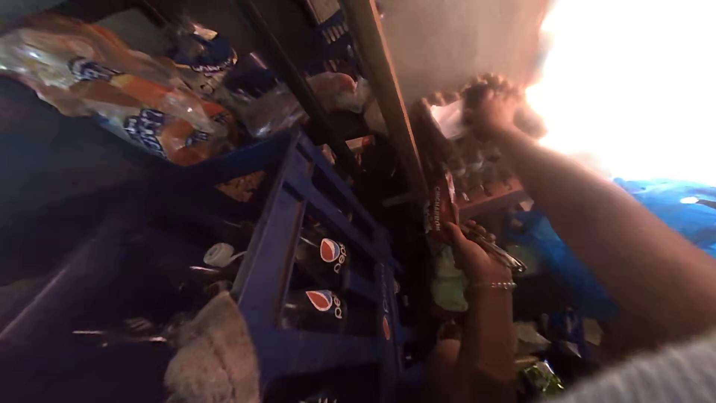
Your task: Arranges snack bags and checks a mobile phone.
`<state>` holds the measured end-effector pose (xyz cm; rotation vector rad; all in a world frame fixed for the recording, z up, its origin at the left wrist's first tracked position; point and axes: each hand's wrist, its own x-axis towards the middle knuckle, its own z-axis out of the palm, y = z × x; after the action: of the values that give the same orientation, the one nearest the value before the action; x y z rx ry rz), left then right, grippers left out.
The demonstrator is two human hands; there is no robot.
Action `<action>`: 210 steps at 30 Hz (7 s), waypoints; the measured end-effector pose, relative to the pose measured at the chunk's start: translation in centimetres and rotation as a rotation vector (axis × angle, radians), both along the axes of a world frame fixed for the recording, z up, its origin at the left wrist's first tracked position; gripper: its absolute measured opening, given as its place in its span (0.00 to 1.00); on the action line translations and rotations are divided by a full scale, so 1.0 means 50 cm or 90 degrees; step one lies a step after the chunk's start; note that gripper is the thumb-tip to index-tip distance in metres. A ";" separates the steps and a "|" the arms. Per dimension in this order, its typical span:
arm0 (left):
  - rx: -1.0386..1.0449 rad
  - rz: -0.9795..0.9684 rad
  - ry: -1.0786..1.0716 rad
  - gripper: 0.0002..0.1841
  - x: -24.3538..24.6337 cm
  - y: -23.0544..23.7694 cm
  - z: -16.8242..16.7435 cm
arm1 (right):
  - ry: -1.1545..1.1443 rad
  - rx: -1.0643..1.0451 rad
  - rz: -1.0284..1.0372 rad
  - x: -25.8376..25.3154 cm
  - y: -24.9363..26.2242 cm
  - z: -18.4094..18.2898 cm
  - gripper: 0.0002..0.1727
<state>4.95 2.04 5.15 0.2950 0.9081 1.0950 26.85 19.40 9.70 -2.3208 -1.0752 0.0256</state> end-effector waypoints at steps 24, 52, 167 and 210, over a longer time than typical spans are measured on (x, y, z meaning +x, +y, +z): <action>-0.018 -0.012 -0.033 0.23 0.001 0.020 0.003 | 0.004 0.043 -0.044 0.012 0.078 -0.008 0.68; 0.066 -0.054 -0.039 0.22 -0.029 0.048 0.006 | -0.039 0.041 0.000 0.003 0.073 -0.022 0.57; 0.310 -0.052 0.159 0.40 -0.108 -0.004 -0.075 | 0.805 0.040 0.376 -0.268 -0.542 -0.180 0.16; 0.343 -0.130 0.068 0.35 -0.103 -0.015 -0.065 | 0.638 0.003 0.437 -0.258 -0.547 -0.195 0.14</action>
<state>-0.21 1.27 1.88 0.8783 0.6440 1.1270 13.94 -7.97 -0.06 -1.4470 -1.1885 1.2731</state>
